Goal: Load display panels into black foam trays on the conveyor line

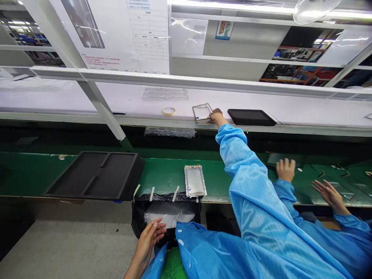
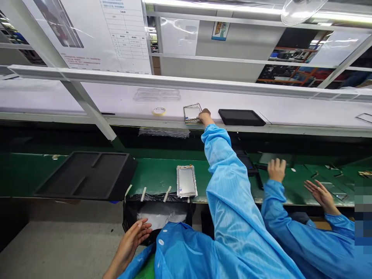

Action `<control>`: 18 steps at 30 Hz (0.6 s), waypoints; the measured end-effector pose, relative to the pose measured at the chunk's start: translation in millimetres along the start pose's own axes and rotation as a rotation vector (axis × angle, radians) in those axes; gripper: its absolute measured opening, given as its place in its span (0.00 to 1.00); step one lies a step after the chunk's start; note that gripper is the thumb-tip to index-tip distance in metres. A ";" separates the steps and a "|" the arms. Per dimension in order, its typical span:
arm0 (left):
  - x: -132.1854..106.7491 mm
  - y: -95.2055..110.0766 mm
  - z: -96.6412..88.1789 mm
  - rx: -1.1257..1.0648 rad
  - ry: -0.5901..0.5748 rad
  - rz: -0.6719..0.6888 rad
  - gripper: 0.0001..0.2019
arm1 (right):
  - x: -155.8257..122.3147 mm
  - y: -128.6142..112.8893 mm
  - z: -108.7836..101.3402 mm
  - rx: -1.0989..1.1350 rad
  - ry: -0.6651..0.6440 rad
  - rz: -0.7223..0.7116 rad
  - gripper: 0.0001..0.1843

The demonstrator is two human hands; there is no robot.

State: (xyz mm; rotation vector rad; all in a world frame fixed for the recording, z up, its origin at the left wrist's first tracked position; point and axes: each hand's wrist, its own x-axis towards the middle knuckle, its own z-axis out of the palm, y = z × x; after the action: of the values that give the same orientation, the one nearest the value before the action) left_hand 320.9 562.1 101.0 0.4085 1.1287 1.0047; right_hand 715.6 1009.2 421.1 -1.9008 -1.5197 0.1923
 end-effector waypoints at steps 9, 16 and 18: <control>-7.7 18.4 10.6 0.041 -0.040 -0.028 0.30 | -35.5 5.6 -7.1 -0.233 0.102 0.024 0.21; -11.4 24.0 1.0 0.042 -0.054 -0.023 0.27 | -211.1 77.8 78.2 -0.115 -0.219 -0.529 0.23; -12.2 22.9 -4.3 0.042 -0.057 -0.033 0.25 | -278.6 107.3 118.5 -0.222 -0.534 -0.494 0.26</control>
State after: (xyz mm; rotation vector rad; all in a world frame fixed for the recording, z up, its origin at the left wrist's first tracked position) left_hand 305.8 563.1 122.5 0.4482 1.1031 0.9359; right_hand 656.5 797.3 187.1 -1.6391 -2.4074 0.3346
